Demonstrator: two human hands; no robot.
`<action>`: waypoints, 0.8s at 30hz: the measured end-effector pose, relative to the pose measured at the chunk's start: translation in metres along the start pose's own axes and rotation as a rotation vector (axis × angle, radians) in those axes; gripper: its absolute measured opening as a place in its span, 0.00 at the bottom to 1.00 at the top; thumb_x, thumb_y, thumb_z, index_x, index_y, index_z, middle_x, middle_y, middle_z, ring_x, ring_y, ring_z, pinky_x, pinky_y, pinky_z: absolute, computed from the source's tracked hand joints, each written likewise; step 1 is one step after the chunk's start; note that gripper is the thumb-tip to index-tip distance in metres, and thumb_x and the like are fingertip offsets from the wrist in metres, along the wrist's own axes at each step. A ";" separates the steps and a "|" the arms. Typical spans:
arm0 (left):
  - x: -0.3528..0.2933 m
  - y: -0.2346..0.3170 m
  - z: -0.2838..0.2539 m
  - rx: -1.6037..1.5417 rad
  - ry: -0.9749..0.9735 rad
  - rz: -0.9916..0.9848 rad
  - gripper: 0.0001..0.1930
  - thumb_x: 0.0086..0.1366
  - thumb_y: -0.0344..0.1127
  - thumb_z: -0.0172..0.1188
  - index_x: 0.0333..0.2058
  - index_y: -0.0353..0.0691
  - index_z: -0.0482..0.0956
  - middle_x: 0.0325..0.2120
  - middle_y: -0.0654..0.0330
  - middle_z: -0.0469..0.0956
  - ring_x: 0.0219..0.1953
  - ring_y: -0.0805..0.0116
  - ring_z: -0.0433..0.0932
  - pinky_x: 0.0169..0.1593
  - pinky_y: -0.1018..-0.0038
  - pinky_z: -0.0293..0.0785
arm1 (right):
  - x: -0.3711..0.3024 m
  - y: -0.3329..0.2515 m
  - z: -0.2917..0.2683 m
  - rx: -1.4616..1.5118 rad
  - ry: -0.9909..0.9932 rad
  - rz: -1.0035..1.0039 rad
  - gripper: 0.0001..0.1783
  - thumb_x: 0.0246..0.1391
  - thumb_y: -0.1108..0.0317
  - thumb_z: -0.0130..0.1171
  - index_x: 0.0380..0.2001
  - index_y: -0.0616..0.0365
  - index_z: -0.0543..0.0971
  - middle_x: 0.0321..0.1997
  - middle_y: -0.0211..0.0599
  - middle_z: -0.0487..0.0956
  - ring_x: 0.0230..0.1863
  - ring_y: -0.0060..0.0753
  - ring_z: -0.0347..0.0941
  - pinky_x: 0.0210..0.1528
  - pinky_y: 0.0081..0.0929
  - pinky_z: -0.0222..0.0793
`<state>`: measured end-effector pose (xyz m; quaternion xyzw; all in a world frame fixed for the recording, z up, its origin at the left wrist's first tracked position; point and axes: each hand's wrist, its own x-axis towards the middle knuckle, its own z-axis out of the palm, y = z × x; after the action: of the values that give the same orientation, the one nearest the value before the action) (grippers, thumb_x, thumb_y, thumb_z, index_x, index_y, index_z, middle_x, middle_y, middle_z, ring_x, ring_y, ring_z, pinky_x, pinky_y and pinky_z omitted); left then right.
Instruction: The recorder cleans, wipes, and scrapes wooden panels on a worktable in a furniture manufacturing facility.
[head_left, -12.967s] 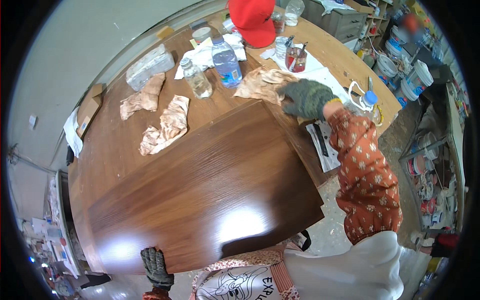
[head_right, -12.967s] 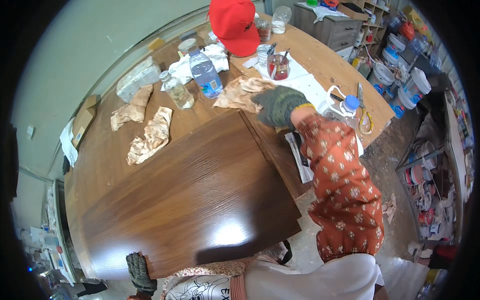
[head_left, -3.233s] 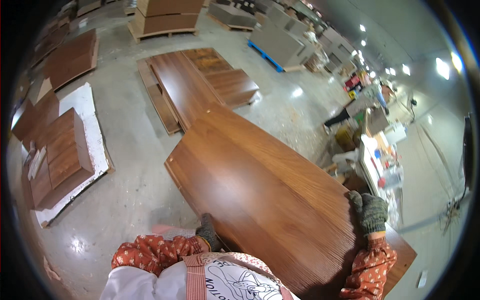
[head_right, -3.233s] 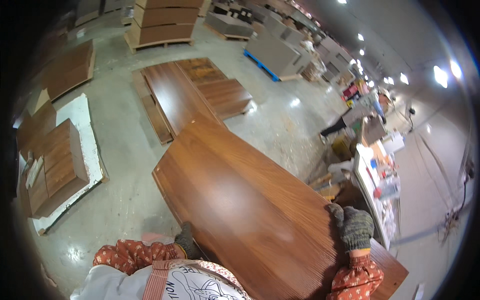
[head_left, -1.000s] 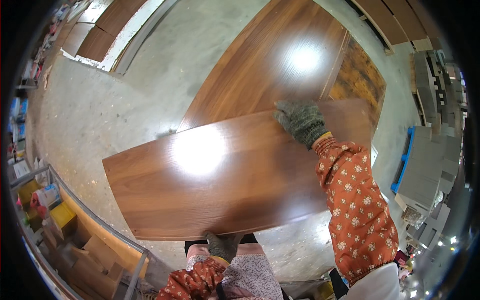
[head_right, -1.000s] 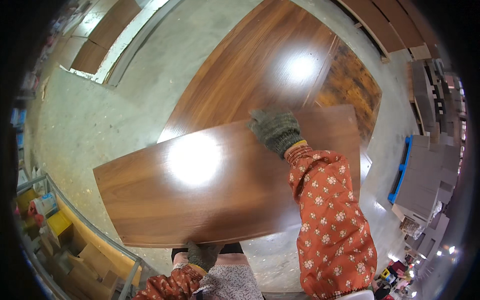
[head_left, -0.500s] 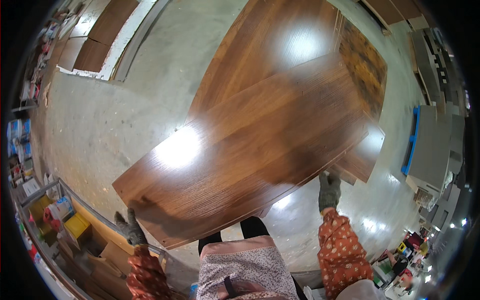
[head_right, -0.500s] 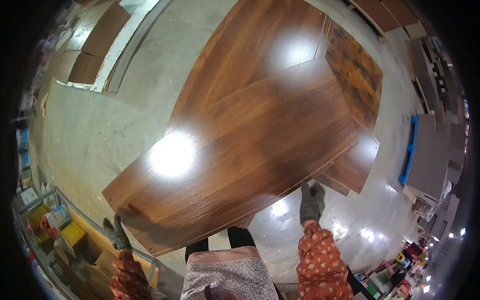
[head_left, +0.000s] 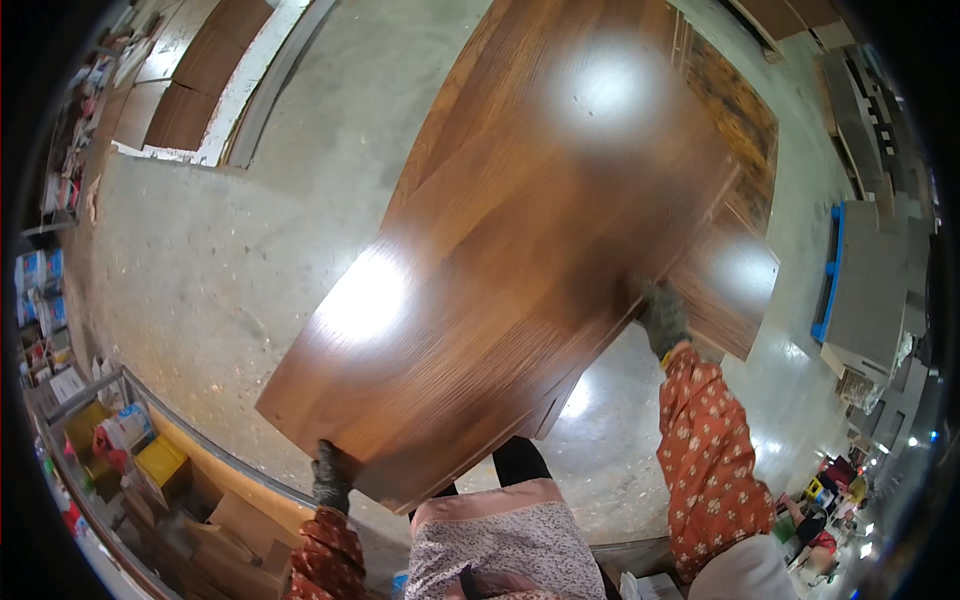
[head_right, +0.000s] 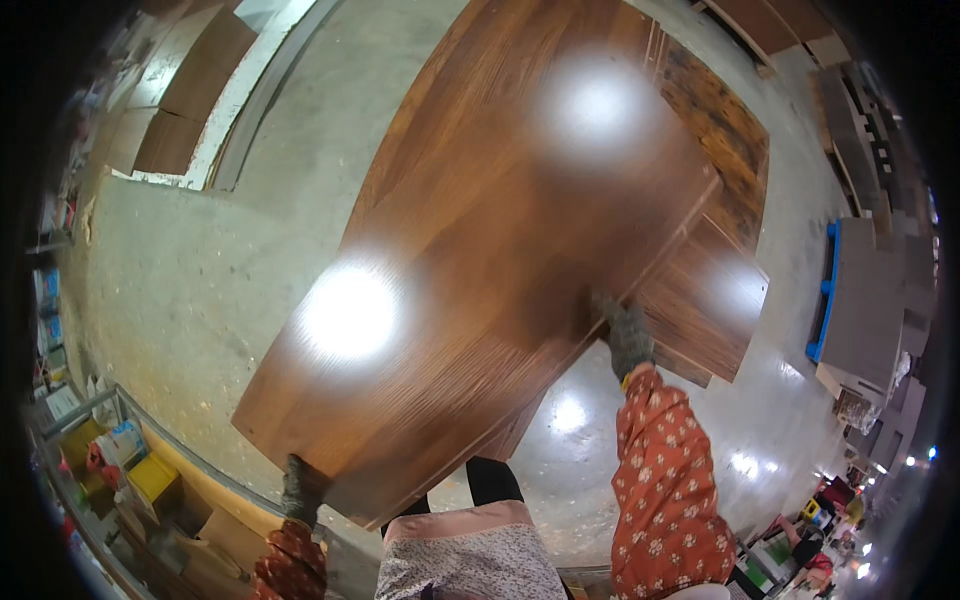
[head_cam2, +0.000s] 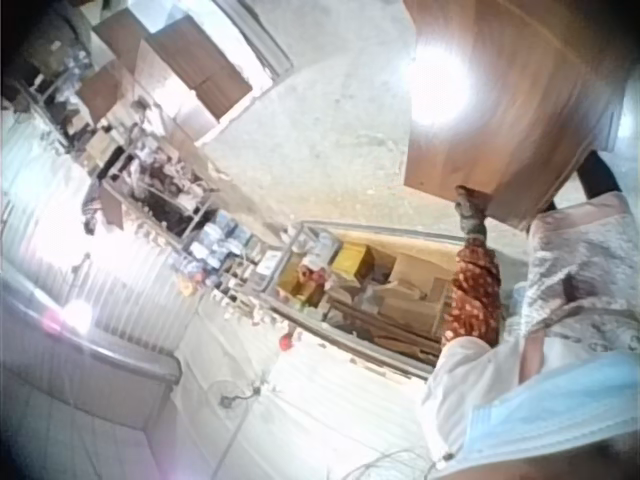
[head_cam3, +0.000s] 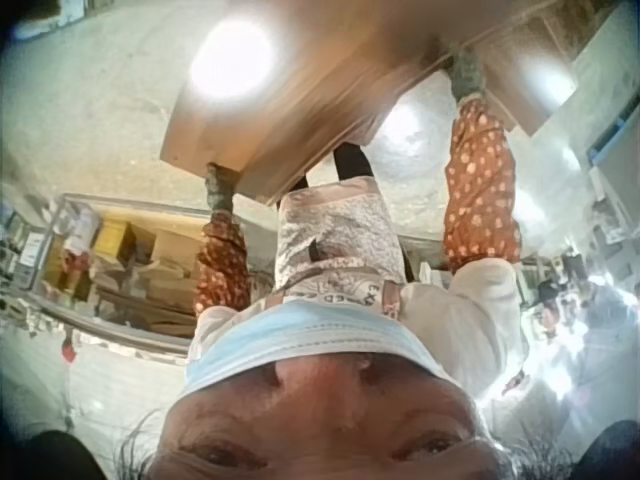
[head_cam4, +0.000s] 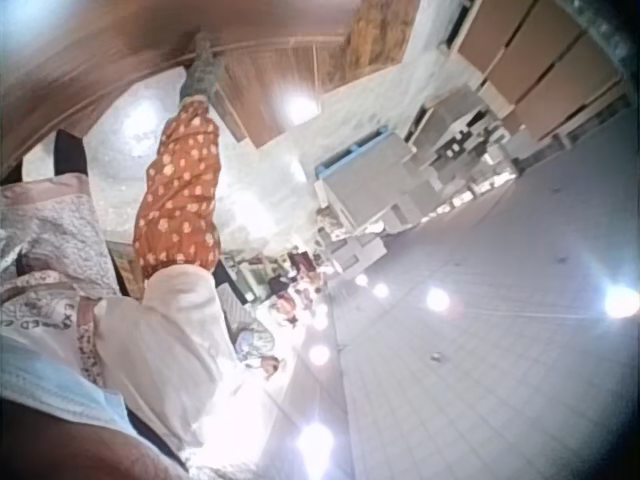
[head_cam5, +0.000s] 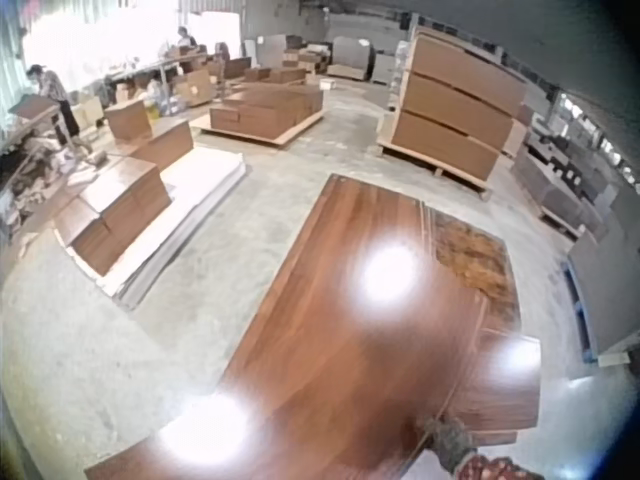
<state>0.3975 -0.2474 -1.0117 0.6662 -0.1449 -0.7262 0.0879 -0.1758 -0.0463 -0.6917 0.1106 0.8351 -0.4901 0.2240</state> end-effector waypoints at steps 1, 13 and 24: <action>-0.015 -0.014 0.034 -0.034 -0.003 -0.023 0.30 0.64 0.56 0.59 0.55 0.42 0.64 0.51 0.53 0.70 0.46 0.61 0.72 0.46 0.60 0.74 | 0.008 -0.018 -0.004 -0.015 0.027 -0.013 0.29 0.53 0.57 0.63 0.52 0.63 0.71 0.51 0.39 0.75 0.48 0.35 0.72 0.51 0.33 0.70; -0.187 -0.034 0.214 0.331 -0.077 -0.018 0.35 0.62 0.54 0.62 0.56 0.32 0.62 0.52 0.49 0.71 0.54 0.59 0.70 0.55 0.64 0.68 | 0.029 -0.049 0.073 -0.975 0.533 -0.278 0.42 0.52 0.54 0.58 0.67 0.58 0.56 0.62 0.58 0.68 0.60 0.58 0.67 0.61 0.42 0.63; -0.211 -0.070 0.230 0.177 -0.357 -0.123 0.35 0.59 0.45 0.68 0.59 0.43 0.58 0.51 0.49 0.67 0.49 0.52 0.73 0.39 0.59 0.83 | 0.033 -0.059 0.085 -1.063 0.608 -0.307 0.37 0.56 0.60 0.51 0.68 0.50 0.56 0.68 0.61 0.57 0.67 0.59 0.57 0.66 0.43 0.57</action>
<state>0.1939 -0.0920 -0.8195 0.5398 -0.1805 -0.8211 -0.0426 -0.2060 -0.1502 -0.6973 -0.0025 0.9972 0.0184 -0.0721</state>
